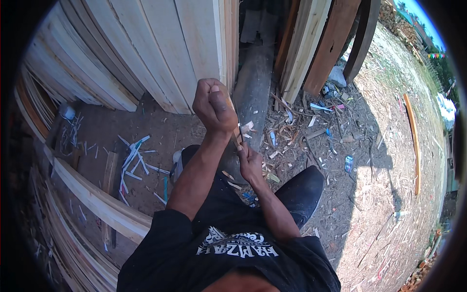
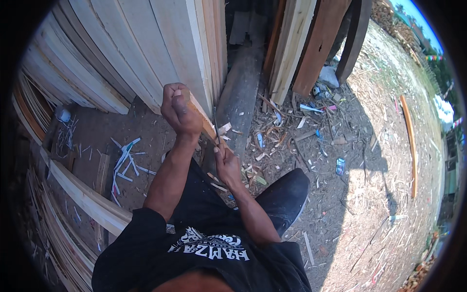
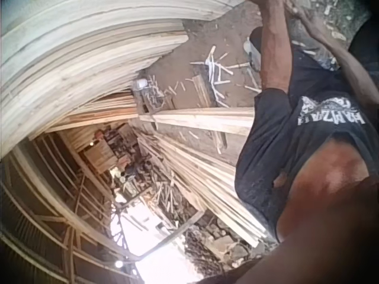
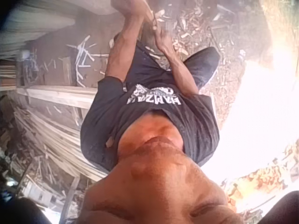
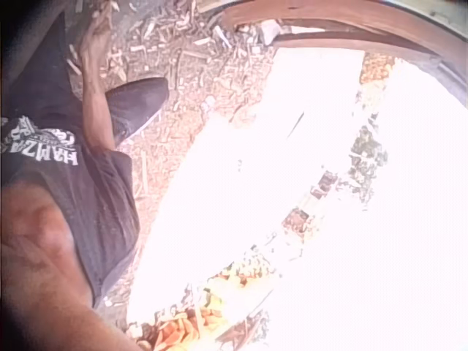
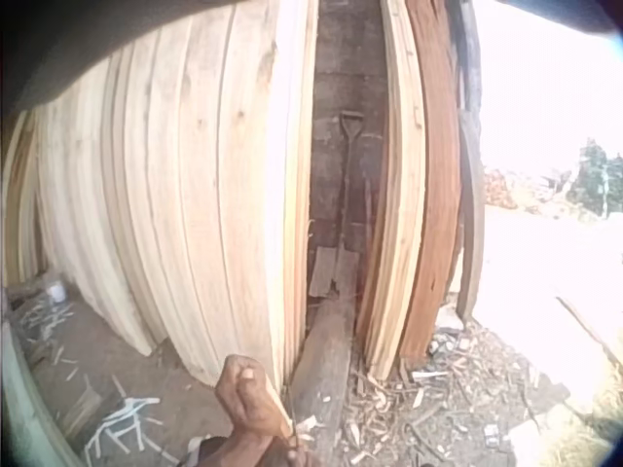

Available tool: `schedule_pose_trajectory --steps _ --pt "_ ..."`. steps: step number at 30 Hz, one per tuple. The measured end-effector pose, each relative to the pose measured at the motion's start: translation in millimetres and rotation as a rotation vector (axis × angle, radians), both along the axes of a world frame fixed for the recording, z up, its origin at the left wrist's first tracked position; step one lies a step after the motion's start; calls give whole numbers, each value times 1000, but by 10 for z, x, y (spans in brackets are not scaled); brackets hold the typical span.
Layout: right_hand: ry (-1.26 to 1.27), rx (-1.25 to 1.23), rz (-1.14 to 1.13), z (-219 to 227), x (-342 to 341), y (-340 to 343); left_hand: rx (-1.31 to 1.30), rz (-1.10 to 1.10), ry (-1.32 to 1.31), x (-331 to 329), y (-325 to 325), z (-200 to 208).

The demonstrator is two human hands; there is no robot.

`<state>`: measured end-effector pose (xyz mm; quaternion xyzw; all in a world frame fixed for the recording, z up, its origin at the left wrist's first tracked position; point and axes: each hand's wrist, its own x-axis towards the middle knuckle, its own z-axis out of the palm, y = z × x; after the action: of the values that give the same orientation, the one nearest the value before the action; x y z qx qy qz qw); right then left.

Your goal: The person shaves a piece of wood using a blade.

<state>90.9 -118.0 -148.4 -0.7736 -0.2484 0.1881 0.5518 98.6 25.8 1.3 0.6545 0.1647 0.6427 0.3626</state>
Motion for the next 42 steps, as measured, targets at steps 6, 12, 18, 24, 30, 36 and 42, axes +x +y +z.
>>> schedule_pose_trajectory --steps 6,12,18,24,30,36,42 --pt "872 194 -63 387 7 19 -33 24 3 -7 113 -16" --pt "-210 1367 52 1262 -50 -199 -40 20 25 -7 85 -29" --pt "456 203 20 -225 4 -41 13 2 27 99 152 -17" --pt "1024 463 64 -67 -145 -168 47 55 16 138 165 -45" --pt "1526 741 167 -172 -59 -376 35 48 24 146 61 37" --pt "1484 671 23 -51 -226 -395 43 57 19 142 81 2" --pt "443 460 -77 1314 -9 -435 -43 40 61 113 92 -10"
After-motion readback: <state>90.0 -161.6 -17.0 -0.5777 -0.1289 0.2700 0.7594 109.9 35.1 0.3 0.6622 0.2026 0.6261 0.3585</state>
